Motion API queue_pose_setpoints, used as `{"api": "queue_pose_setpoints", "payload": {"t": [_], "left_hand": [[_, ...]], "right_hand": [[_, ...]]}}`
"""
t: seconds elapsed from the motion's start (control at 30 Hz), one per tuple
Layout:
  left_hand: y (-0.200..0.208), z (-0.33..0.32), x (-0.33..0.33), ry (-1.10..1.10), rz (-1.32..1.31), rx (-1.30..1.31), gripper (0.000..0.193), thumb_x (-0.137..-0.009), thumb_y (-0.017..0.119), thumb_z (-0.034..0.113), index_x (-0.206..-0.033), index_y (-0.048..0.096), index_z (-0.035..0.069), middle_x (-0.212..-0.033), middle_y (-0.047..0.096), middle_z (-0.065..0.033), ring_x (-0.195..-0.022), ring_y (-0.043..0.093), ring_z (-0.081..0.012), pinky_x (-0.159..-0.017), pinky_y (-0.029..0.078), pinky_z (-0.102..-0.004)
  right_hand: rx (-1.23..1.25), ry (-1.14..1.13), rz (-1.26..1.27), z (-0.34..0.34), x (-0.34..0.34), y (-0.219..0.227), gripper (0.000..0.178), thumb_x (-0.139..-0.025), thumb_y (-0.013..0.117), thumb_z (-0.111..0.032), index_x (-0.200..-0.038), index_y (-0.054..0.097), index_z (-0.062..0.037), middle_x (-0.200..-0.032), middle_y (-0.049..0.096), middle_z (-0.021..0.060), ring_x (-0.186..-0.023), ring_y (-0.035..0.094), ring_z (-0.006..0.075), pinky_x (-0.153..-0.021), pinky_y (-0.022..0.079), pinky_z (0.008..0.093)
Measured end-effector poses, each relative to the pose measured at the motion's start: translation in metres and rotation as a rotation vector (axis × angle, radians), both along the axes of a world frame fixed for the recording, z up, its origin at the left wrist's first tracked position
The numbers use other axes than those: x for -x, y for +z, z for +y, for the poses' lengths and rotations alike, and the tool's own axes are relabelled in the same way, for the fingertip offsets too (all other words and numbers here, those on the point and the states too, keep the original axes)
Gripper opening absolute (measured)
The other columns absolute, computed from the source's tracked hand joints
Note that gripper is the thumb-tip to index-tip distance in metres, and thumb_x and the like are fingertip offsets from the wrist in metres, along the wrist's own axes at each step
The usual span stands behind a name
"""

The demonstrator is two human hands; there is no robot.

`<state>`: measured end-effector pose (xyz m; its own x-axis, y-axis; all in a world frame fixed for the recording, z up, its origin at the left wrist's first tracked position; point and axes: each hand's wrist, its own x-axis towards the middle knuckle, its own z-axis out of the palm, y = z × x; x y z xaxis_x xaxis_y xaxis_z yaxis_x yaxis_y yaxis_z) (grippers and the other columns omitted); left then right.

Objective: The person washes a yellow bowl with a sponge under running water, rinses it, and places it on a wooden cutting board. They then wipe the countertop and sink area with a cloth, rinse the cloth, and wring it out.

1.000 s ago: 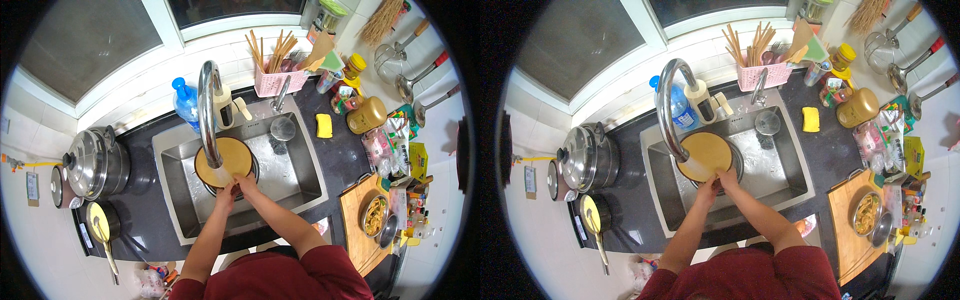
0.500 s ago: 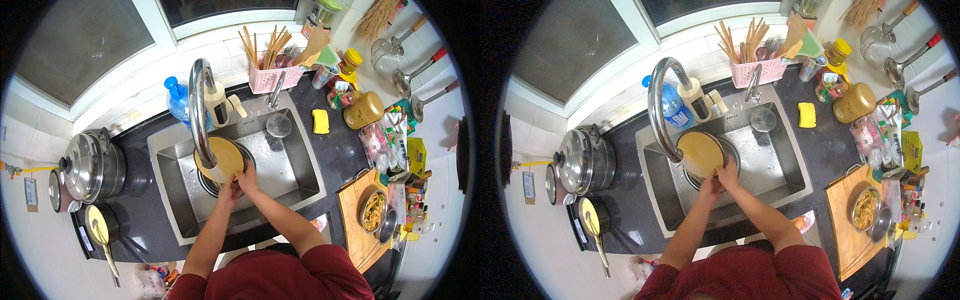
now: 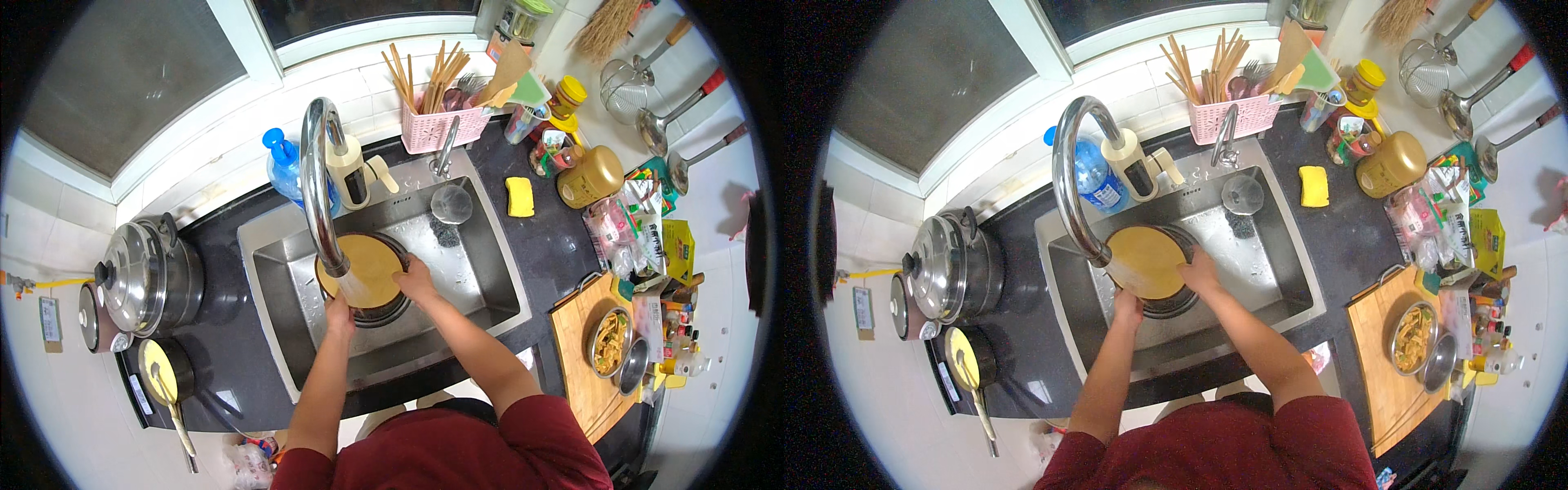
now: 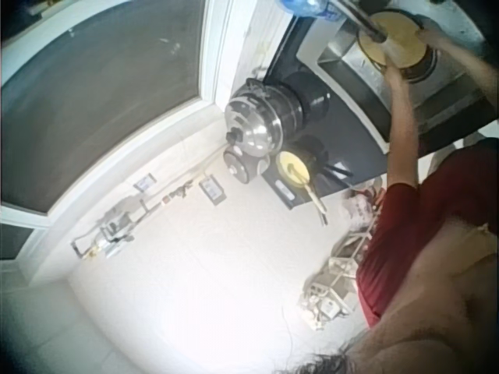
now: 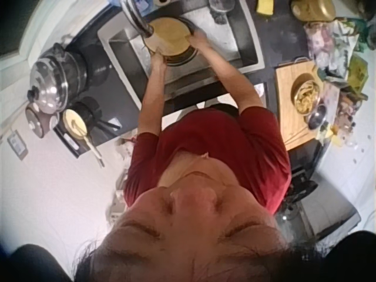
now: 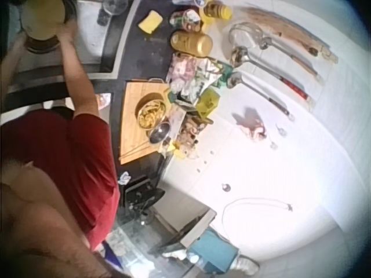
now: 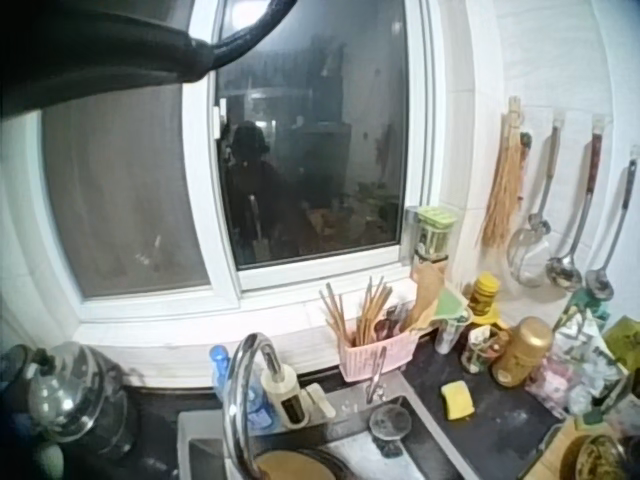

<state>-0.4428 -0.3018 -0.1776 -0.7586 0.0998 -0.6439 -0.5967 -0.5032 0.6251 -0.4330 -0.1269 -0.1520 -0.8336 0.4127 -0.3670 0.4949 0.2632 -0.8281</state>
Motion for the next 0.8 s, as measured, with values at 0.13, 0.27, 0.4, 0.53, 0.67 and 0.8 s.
{"api": "queue_pose_setpoints", "payload": {"t": [0.13,0.27,0.4,0.53,0.67,0.8], "left_hand": [[-0.002,0.018,-0.015,-0.145,-0.085,0.062,0.031,-0.091,0.053,0.021,-0.115,0.052,0.0,-0.103,0.063,-0.0091,-0.087,0.063,-0.0229,-0.072,0.052,-0.0359],[-0.001,0.01,-0.026,-0.279,0.103,0.428,0.052,-0.082,0.066,0.033,-0.122,0.049,0.006,-0.114,0.058,-0.01,-0.099,0.057,-0.0262,-0.084,0.046,-0.0415],[0.047,-0.005,-0.023,-0.419,0.815,1.37,0.079,-0.07,0.075,0.036,-0.136,0.04,0.011,-0.126,0.05,-0.0136,-0.121,0.042,-0.0326,-0.104,0.026,-0.0519],[0.074,-0.014,-0.013,-1.261,1.214,1.51,0.08,-0.069,0.073,0.035,-0.137,0.039,0.011,-0.131,0.047,-0.0156,-0.128,0.032,-0.0392,-0.109,0.013,-0.0551],[0.056,-0.023,0.004,-1.312,1.345,1.649,0.054,-0.077,0.066,0.024,-0.127,0.049,0.011,-0.119,0.056,-0.0171,-0.112,0.051,-0.0362,-0.096,0.036,-0.0506],[0.071,-0.01,-0.012,-1.367,1.125,1.222,0.035,-0.083,0.059,0.021,-0.115,0.056,0.009,-0.108,0.063,-0.0162,-0.092,0.062,-0.0361,-0.076,0.05,-0.0416]], "right_hand": [[0.173,-0.289,0.3,-0.036,-0.019,-0.057,0.046,-0.069,0.06,-0.003,-0.114,0.054,0.004,-0.105,0.063,0.0155,-0.098,0.06,0.0241,-0.085,0.046,0.0325],[0.21,-0.299,0.013,-0.033,-0.015,-0.05,0.052,-0.07,0.058,-0.002,-0.121,0.049,0.0044,-0.107,0.062,0.0153,-0.101,0.059,0.0251,-0.088,0.045,0.0325],[0.056,-0.153,-0.15,0.006,-0.001,-0.051,0.041,-0.07,0.058,-0.004,-0.11,0.052,0.0059,-0.09,0.063,0.0171,-0.071,0.062,0.022,-0.056,0.049,0.0313],[0.172,0.056,-0.298,0.007,0.008,-0.011,0.03,-0.07,0.059,-0.009,-0.096,0.055,0.0051,-0.072,0.061,0.0124,-0.05,0.057,0.0194,-0.039,0.042,0.0304],[0.267,0.157,-0.34,0.013,0.007,0.024,0.032,-0.072,0.058,-0.014,-0.098,0.058,0.0059,-0.073,0.063,0.0156,-0.054,0.061,0.0203,-0.042,0.043,0.0311],[0.275,-0.032,-0.176,0.028,0.011,0.008,0.033,-0.079,0.056,-0.021,-0.101,0.058,0.0032,-0.074,0.061,0.014,-0.063,0.059,0.0236,-0.053,0.046,0.0346]]}}
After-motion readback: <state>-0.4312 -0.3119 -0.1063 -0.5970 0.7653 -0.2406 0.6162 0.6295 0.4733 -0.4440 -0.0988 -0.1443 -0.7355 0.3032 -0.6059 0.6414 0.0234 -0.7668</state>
